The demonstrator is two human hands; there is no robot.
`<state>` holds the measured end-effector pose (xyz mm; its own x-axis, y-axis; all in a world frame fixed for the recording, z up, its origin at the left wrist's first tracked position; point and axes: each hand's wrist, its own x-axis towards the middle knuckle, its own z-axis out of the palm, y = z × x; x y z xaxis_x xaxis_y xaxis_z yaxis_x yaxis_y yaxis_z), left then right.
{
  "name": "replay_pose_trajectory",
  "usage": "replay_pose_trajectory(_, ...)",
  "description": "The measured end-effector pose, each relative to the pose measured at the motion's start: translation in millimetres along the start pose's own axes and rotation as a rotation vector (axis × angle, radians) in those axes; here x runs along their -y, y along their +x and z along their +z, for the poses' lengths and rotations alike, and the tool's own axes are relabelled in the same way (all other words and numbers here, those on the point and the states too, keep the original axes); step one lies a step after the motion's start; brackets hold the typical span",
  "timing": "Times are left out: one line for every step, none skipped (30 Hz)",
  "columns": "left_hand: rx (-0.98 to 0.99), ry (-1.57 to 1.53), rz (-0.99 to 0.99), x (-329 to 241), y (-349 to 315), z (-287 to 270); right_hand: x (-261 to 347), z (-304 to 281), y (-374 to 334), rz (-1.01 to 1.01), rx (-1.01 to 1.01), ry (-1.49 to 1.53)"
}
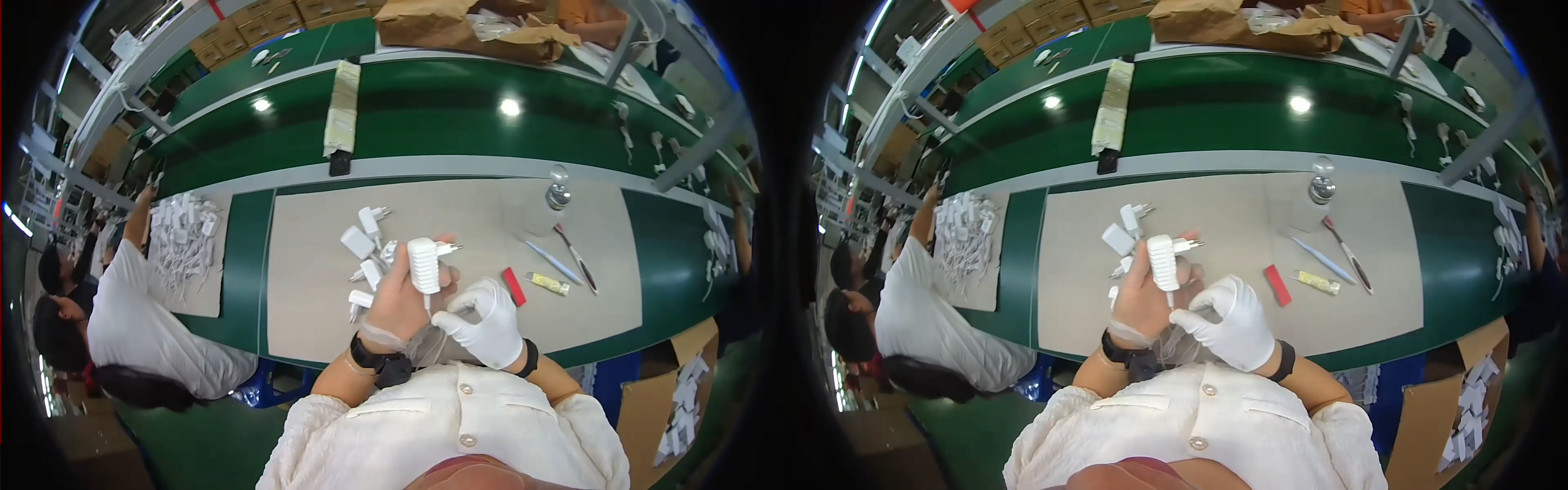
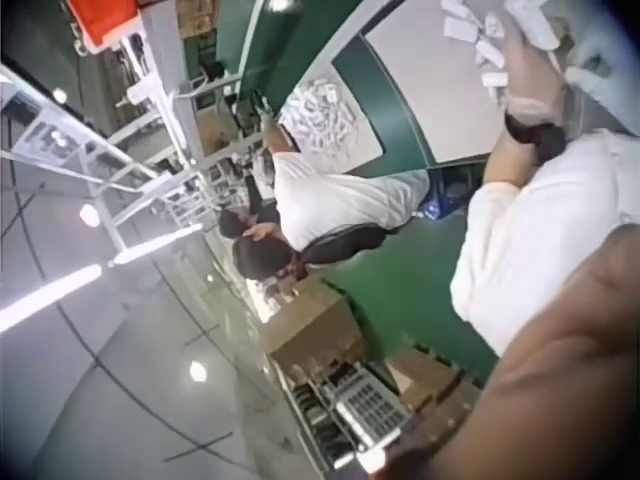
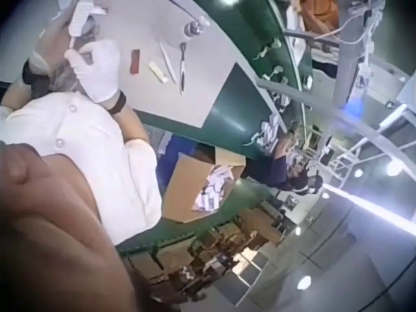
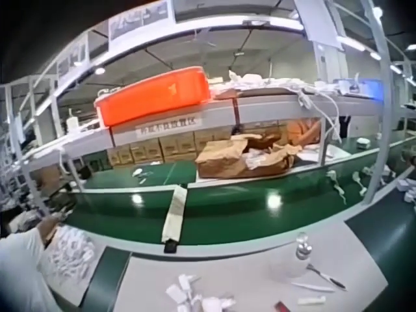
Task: The person picks up a power adapter from a pile, wipes the casing and cable with a cloth, and places it on a shelf. This process is repeated for several other power adapters.
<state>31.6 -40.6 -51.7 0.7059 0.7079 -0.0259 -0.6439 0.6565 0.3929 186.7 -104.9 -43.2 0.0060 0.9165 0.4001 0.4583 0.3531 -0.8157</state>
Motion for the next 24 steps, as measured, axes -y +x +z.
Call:
replay_pose_trajectory(-0.051,-0.007,0.021,2,0,5,2,3,3,-0.043,0.013,-0.022)
replay_pose_trajectory(-0.101,-0.015,0.04,3,0,10,4,6,5,-0.085,0.024,-0.045)
replay_pose_trajectory(-0.143,-0.027,0.062,5,2,12,1,10,5,-0.089,0.029,-0.035)
replay_pose_trajectory(-0.148,-0.025,0.068,6,2,10,-5,17,4,-0.073,0.027,-0.062)
replay_pose_trajectory(-0.163,-0.027,0.091,8,1,5,-9,22,4,-0.057,0.024,-0.093)
replay_pose_trajectory(-0.176,-0.03,0.112,10,0,1,-11,26,2,-0.041,0.019,-0.126)
replay_pose_trajectory(-0.187,-0.034,0.132,12,-1,-2,-10,27,1,-0.043,0.021,-0.128)
replay_pose_trajectory(-0.183,-0.037,0.134,13,0,-4,-8,28,3,-0.056,-0.007,-0.129)
replay_pose_trajectory(-0.195,-0.018,0.146,14,-1,-5,-6,29,4,-0.069,-0.035,-0.132)
replay_pose_trajectory(-0.208,-0.001,0.158,15,-1,-6,-6,28,5,-0.081,-0.062,-0.135)
replay_pose_trajectory(-0.222,0.016,0.17,16,0,-8,-8,27,6,-0.083,-0.059,-0.142)
replay_pose_trajectory(-0.219,0.009,0.172,17,3,-12,-12,27,5,-0.088,-0.046,-0.162)
replay_pose_trajectory(-0.182,-0.043,0.166,19,4,-16,-13,28,3,-0.088,-0.03,-0.178)
replay_pose_trajectory(-0.146,-0.095,0.161,20,5,-18,-12,29,2,-0.086,-0.013,-0.193)
replay_pose_trajectory(-0.112,-0.147,0.156,22,4,-21,-11,29,0,-0.08,-0.004,-0.194)
replay_pose_trajectory(-0.12,-0.157,0.157,23,4,-24,-10,29,0,-0.029,0.005,-0.186)
replay_pose_trajectory(-0.157,-0.16,0.111,23,5,-26,-7,30,1,0.022,0.015,-0.178)
replay_pose_trajectory(-0.194,-0.166,0.066,21,7,-23,-4,29,2,0.073,0.026,-0.17)
replay_pose_trajectory(-0.23,-0.172,0.02,20,8,-22,-1,29,3,0.08,0.039,-0.171)
replay_pose_trajectory(-0.239,-0.183,0.023,21,9,-24,2,30,4,0.175,0.043,-0.132)
replay_pose_trajectory(-0.29,-0.158,0.004,21,9,-26,5,31,5,0.27,0.046,-0.095)
replay_pose_trajectory(-0.341,-0.131,-0.015,22,8,-28,7,31,4,0.363,0.048,-0.058)
replay_pose_trajectory(-0.387,-0.102,-0.032,22,9,-29,6,31,4,0.363,0.057,-0.06)
replay_pose_trajectory(-0.389,-0.108,-0.027,22,9,-30,5,32,3,0.368,0.06,-0.058)
